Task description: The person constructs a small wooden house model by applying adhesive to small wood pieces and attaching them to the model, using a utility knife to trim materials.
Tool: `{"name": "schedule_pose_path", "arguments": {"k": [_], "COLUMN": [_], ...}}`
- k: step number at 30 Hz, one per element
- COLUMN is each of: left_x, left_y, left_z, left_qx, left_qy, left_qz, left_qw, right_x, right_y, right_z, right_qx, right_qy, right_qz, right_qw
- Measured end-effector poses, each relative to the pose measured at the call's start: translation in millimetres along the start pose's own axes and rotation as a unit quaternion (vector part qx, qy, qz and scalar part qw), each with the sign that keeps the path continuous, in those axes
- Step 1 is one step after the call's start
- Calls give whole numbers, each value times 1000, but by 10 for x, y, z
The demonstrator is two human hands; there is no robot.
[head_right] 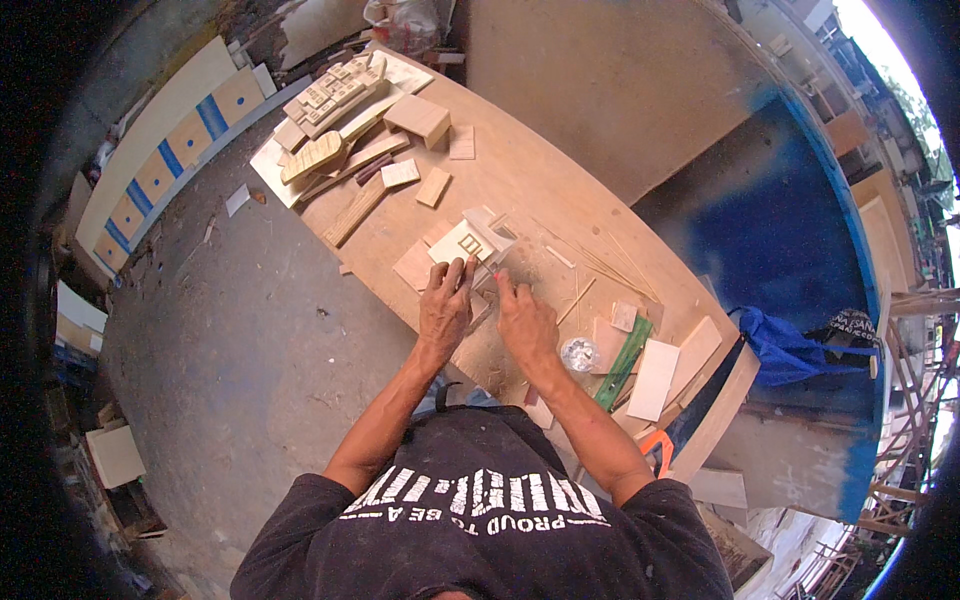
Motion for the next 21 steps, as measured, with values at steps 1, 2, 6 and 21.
{"name": "schedule_pose_path", "arguments": {"k": [1, 2, 6, 21], "left_x": [-1, -1, 10, -6], "left_y": [-1, -2, 4, -15], "left_z": [2, 2, 15, 31], "left_qx": [0, 0, 2, -15], "left_qy": [1, 2, 6, 29], "left_qz": [-2, -4, -6, -16], "left_qw": [1000, 1000, 1000, 999], "right_x": [1, 4, 22, 36], "right_y": [10, 20, 74, 72], "right_z": [-17, -31, -59, -79], "right_qx": [-15, -31, -42, -103], "right_qy": [0, -1, 24, 64], "right_qz": [1, 2, 8, 1], "right_qw": [1000, 1000, 999, 993]}}
Point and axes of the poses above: each hand's wrist, its own x-axis towards the middle knuckle, its own y-axis out of the back of the hand, z = x × y, the point moved 2 cm from there along x, towards the middle knuckle, and after that the axes turned 3 degrees about -y, right-handed, at the moved point
